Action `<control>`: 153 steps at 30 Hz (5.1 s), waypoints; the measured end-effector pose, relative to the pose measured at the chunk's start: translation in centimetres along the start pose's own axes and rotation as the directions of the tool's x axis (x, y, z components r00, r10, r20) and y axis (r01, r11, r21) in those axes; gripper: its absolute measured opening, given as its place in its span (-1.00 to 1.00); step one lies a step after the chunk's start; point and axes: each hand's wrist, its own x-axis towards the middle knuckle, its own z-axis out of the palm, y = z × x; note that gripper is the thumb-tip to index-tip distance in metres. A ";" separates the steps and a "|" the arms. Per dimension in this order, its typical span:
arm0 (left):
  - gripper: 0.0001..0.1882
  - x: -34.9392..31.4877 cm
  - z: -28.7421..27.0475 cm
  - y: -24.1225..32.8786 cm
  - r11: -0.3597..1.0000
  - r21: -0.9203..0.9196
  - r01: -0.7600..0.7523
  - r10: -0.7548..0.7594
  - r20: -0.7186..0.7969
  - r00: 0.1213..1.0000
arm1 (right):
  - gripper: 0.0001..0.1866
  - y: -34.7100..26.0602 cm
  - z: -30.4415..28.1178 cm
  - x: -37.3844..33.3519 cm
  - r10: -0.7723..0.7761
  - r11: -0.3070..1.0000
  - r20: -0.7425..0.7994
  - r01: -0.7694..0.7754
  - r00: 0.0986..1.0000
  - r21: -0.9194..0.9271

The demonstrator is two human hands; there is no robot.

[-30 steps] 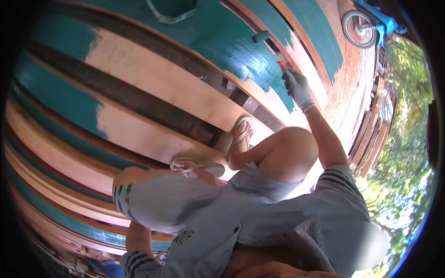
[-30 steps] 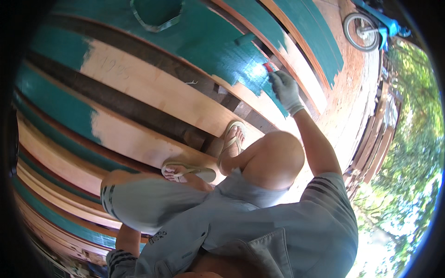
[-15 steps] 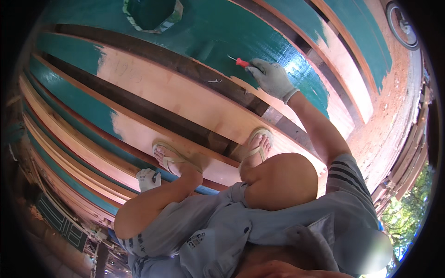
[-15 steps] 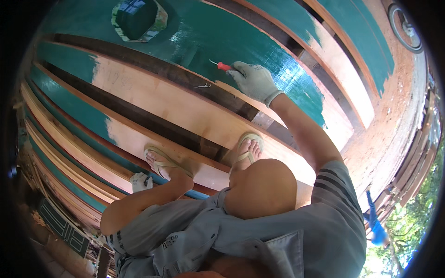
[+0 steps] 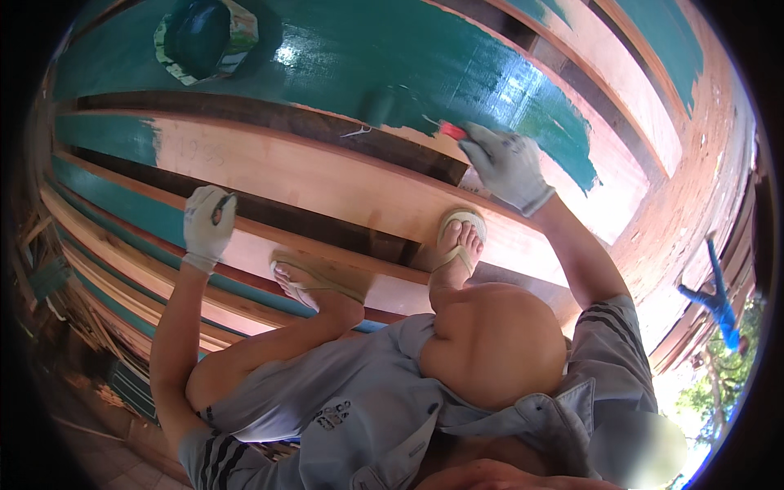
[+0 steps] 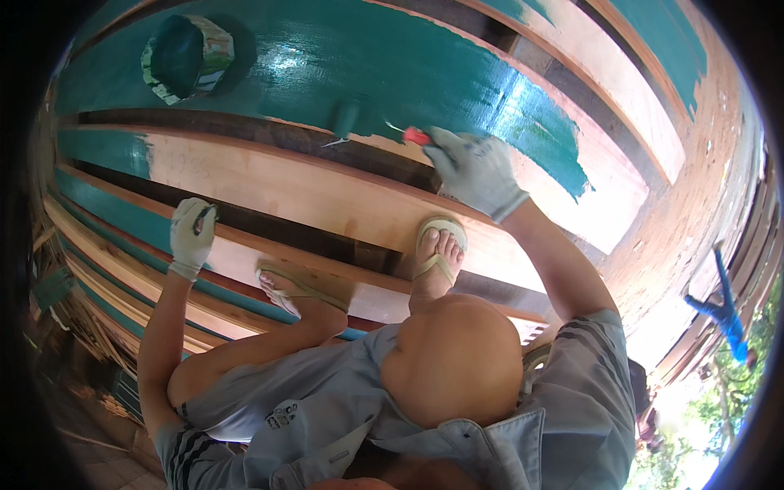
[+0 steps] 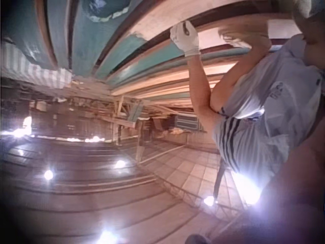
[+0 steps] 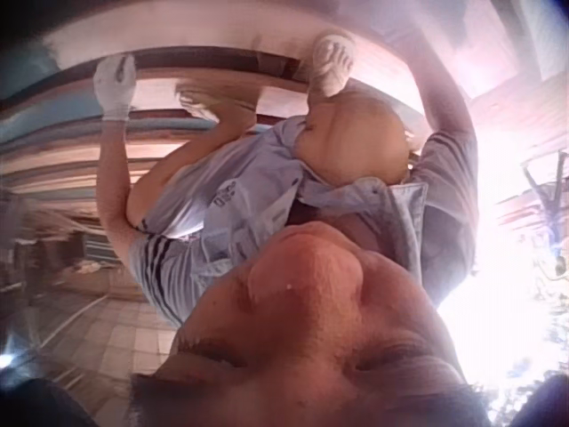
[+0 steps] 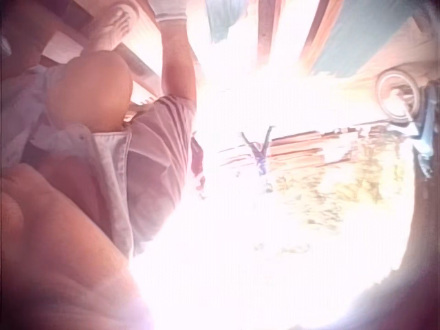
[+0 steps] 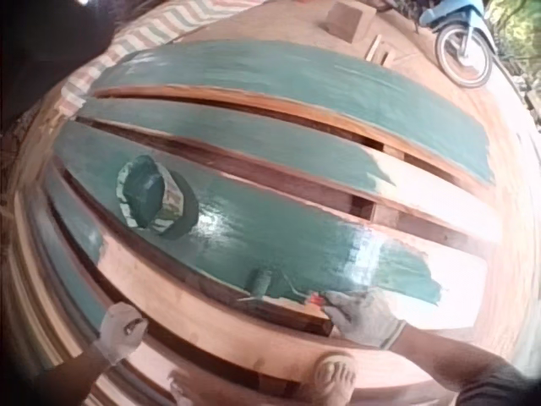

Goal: The person paints long wooden planks with green paint using a small roller. They repeatedly dip the roller into a paint can and apply paint along the length of each plank, moving between planks and occasionally stepping on them.

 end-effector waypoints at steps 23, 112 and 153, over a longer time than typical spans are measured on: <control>-0.52 -10.3 6.4 -0.5 0.984 0.179 0.012 -0.177 0.960 0.216 | -0.81 12.6 -12.1 -21.9 0.399 0.809 -0.009 -0.357 0.917 -0.466; -0.44 -7.9 6.6 6.1 0.947 0.175 -0.270 -0.177 0.984 0.016 | -0.43 9.9 -9.4 9.0 0.174 0.905 -0.078 -0.190 0.982 -0.380; -0.34 -10.9 11.3 -0.2 0.939 -0.194 -0.283 0.152 0.975 -0.165 | -0.41 22.5 -15.2 -17.2 0.629 0.772 -0.182 -0.635 0.756 0.032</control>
